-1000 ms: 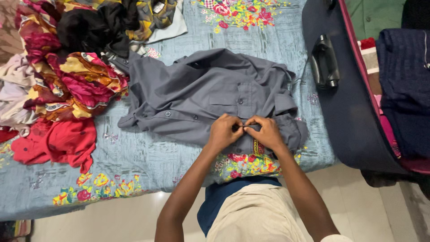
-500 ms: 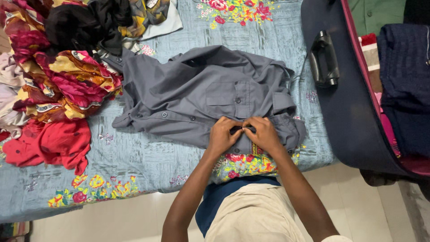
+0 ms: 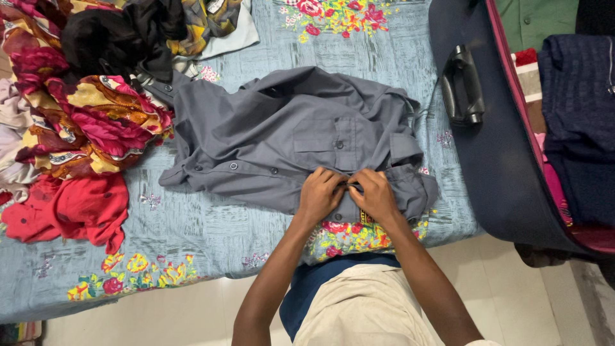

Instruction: The person folds a blue sweater and a grey long-sleeved shirt by hand on a bed, placing the folded sweater into an open suitcase.

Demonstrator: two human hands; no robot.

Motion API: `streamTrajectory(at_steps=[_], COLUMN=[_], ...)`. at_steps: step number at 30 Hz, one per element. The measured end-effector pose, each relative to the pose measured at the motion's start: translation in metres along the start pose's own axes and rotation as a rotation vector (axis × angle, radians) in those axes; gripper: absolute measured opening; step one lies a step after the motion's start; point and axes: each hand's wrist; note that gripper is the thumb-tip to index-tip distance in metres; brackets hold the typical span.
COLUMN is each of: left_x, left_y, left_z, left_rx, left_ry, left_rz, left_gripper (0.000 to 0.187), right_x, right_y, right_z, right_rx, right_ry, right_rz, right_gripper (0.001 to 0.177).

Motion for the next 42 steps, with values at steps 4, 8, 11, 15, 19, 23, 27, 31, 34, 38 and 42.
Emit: streamTrajectory(at_steps=[4,8,11,15,19,23,27,31,34,38,42], left_x=[0.001,0.001,-0.002,-0.002,-0.003,0.003,0.004,0.002,0.003,0.006,0.007], left_y=[0.0,-0.003,-0.006,-0.008,-0.009,-0.004,-0.003,-0.003,-0.004,-0.003,-0.002], left_z=[-0.001,-0.003,-0.003,-0.003,0.006,0.014,0.018,0.018,0.018,0.021,0.015], left_rx=[-0.004,0.023,0.053,0.096,0.005,-0.066,-0.084,-0.013,0.007,-0.029,-0.037], left_ry=[0.006,-0.025,-0.056,-0.042,0.049,0.108,0.186,0.22,0.237,0.226,0.123], left_rz=[-0.029,-0.054,-0.059,-0.092,-0.026,-0.005,0.039,0.028,0.013,0.025,-0.006], left_gripper=[0.029,0.031,0.03,0.034,0.036,0.039,0.034,0.027,0.021,0.018,0.014], right_x=[0.003,0.007,0.01,0.012,0.005,0.0,-0.002,-0.002,-0.001,-0.002,-0.003], right_y=[0.002,0.004,0.004,0.007,0.007,0.004,0.001,0.003,0.002,0.0,-0.003], right_z=[0.001,-0.003,-0.008,-0.022,-0.018,-0.008,-0.002,-0.001,-0.004,-0.002,0.004], right_rx=[0.044,0.079,0.125,0.024,-0.009,-0.096,-0.102,-0.075,-0.047,-0.044,-0.075], right_ry=[0.002,0.005,-0.013,-0.044,-0.073,-0.018,-0.011,-0.029,-0.037,-0.034,-0.011], right_rz=[-0.041,-0.052,-0.025,-0.04,-0.05,-0.086,-0.068,-0.099,-0.105,-0.097,-0.141], right_gripper=[0.018,0.021,0.024,0.029,0.026,0.023,0.021,0.018,0.014,0.012,0.013])
Point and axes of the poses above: each hand's wrist, its own y-axis away from the middle knuckle, its own x-axis out of the palm, z = x × y, and after that the axes turned 12 degrees about -x, right-handed
